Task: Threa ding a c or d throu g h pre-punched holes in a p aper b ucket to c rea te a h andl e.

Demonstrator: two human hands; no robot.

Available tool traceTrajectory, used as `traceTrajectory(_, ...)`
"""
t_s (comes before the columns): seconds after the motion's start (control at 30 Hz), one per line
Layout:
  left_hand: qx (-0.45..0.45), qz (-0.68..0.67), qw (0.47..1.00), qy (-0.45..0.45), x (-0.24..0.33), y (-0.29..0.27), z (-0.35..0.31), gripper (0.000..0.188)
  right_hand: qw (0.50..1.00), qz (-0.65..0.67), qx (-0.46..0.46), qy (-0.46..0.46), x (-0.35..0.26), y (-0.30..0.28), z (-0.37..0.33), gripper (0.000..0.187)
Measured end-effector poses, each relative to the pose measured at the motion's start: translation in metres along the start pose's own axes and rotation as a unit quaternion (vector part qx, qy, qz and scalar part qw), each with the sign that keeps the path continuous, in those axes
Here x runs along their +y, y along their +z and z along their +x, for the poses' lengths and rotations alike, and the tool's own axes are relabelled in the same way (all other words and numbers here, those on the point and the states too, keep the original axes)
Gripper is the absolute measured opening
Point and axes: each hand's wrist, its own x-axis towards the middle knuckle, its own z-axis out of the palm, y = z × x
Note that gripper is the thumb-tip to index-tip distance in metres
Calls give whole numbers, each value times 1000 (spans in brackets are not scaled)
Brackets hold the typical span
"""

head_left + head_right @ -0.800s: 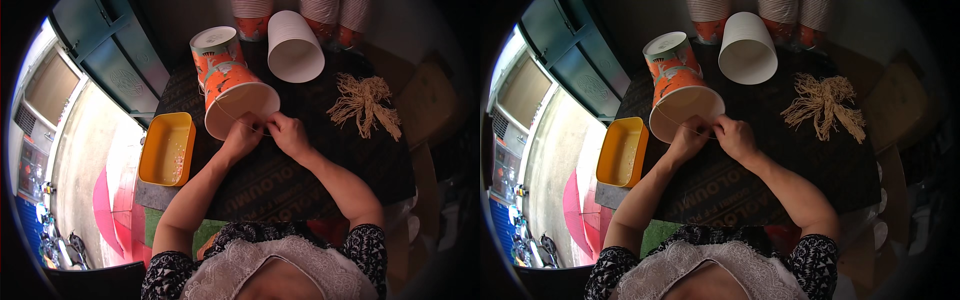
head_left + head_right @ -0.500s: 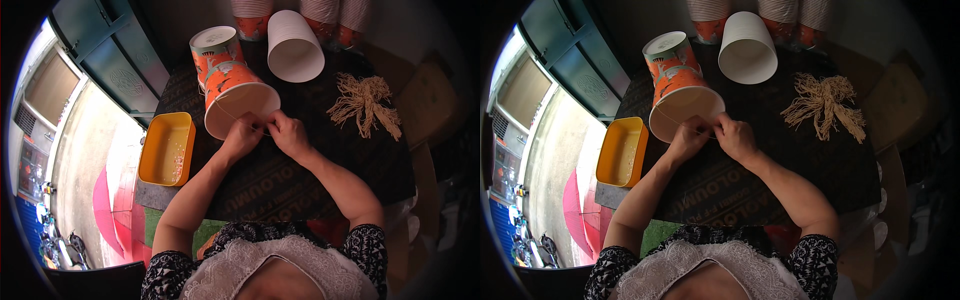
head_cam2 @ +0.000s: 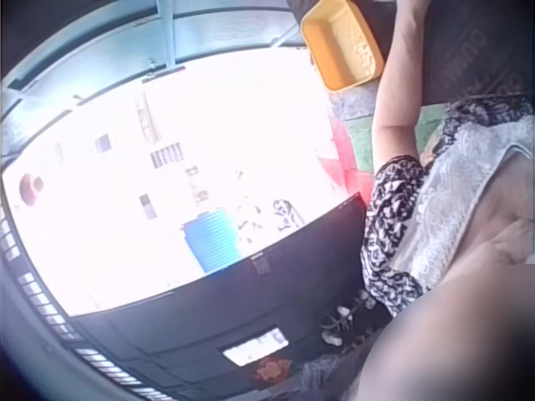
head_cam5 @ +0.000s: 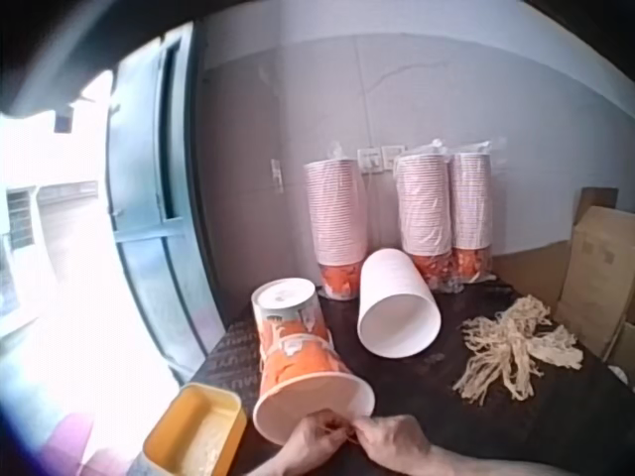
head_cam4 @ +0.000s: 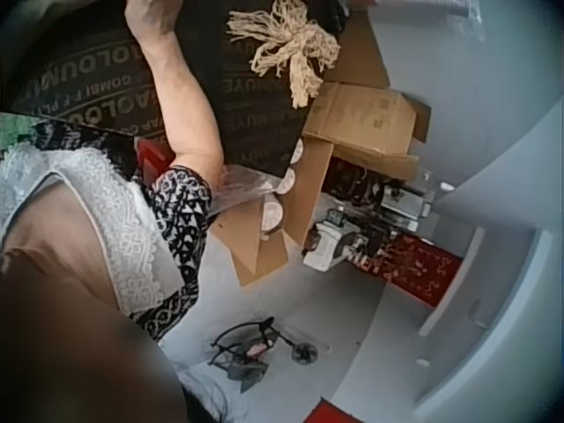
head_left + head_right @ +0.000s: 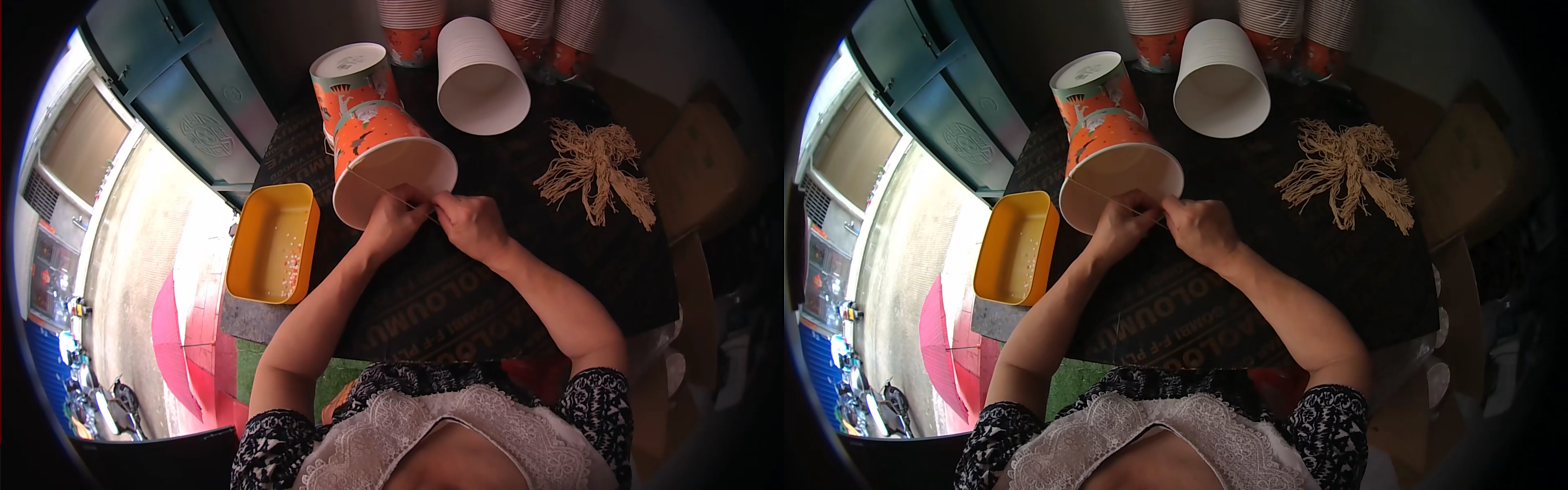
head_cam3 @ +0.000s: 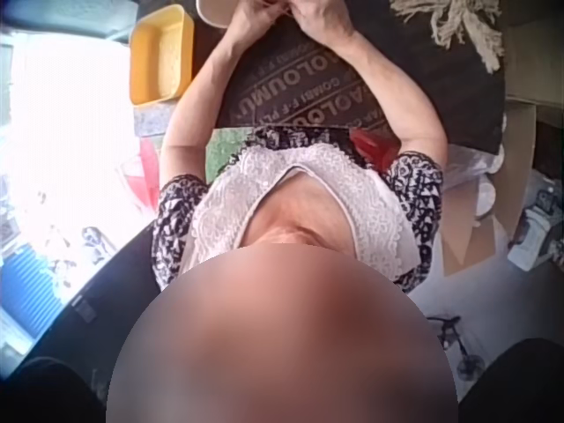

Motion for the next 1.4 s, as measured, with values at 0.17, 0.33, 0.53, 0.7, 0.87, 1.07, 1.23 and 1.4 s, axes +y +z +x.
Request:
traceTrajectory(0.17, -14, 1, 999, -36, 9, -1, 1, 10, 1000, -14, -15, -14, 2, -2, 0, 7)
traceTrajectory(0.33, 3, 37, 999, 21, -1, 1, 1, 10, 998, 40, -20, 39, 0, -1, 0, 4)
traceTrajectory(0.53, 21, 55, 997, 40, -2, 2, 2, 9, 963, 202, -69, 165, 6, 0, 1, 8)
traceTrajectory(0.7, 27, 37, 999, 26, 4, 0, 1, 9, 924, 271, -139, 232, 7, -8, 8, 9)
traceTrajectory(0.87, -20, 8, 996, -82, 11, -7, 1, 13, 920, 279, -116, 247, 5, -6, 8, 10)
traceTrajectory(1.07, -32, -14, 993, -109, 17, -6, -1, 16, 924, 271, -105, 248, 5, -5, 8, 10)
traceTrajectory(1.23, -28, 10, 998, -56, 11, -4, -1, 15, 925, 265, -105, 253, 4, -5, 8, 10)
traceTrajectory(1.4, -22, 36, 998, -45, 8, -1, 1, 14, 930, 247, -103, 252, 3, -5, 8, 9)
